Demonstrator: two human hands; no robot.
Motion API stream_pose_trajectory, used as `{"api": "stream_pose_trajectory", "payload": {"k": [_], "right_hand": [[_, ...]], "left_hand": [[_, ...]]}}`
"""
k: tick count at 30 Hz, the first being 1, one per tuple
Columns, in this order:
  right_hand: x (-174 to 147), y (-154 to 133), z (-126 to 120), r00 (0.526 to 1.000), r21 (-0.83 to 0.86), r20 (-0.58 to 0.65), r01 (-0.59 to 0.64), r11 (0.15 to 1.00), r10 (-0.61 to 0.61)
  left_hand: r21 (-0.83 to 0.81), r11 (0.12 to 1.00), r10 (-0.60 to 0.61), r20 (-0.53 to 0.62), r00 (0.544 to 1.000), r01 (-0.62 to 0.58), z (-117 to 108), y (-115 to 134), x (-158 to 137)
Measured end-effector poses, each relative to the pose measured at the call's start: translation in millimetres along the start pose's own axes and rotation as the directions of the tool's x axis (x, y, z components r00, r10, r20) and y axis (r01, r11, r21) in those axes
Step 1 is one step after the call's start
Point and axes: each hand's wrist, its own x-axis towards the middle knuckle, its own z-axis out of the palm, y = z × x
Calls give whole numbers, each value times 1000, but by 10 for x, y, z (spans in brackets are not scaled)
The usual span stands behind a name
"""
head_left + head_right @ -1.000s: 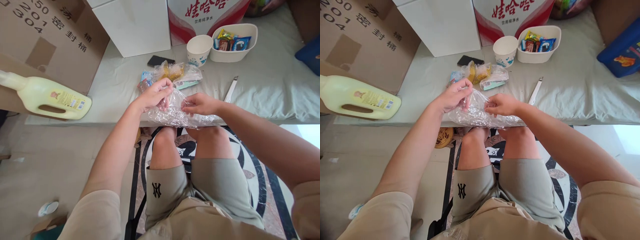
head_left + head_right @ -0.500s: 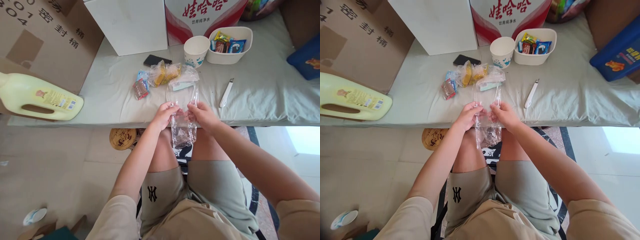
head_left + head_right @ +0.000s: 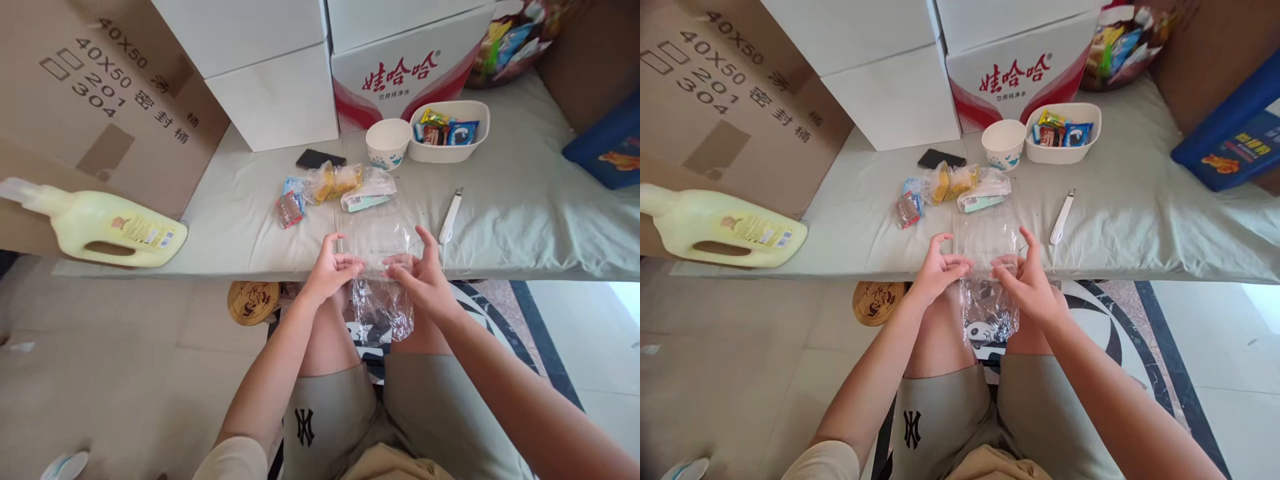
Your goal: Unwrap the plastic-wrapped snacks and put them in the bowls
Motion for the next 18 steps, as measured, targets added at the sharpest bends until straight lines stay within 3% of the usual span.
{"api": "stream_pose_trajectory", "payload": {"k": [3,5,8,10,12,14,16,18], "right_hand": [[17,39,-105,987,-181,105,137,974,-119],[52,64,-157,978,-353,117,203,914,-172],[92,58,-190,952,-641,92,282,714,-293],[106,8,-193,895,-771,102,347,534,-434],[118,-78,-193,825,-804,140,417,424,-547],[136,-183,-198,813,-744,174,478,467,-555],[156,-277,-204,880,-595,149,444,670,-451],[175,-330,-202,953,-383,75,300,874,-294]], "left_hand": [[189,978,87,12,996,-88,1,30,4],[339,932,137,5,991,-131,4,41,9],[565,800,229,21,973,-201,26,61,15],[670,695,318,36,947,-259,46,97,10],[722,619,418,30,908,-309,56,161,-4],[707,610,490,19,872,-358,54,245,-17],[586,706,469,37,882,-399,53,327,-13],[372,858,365,44,930,-354,61,382,19]]}}
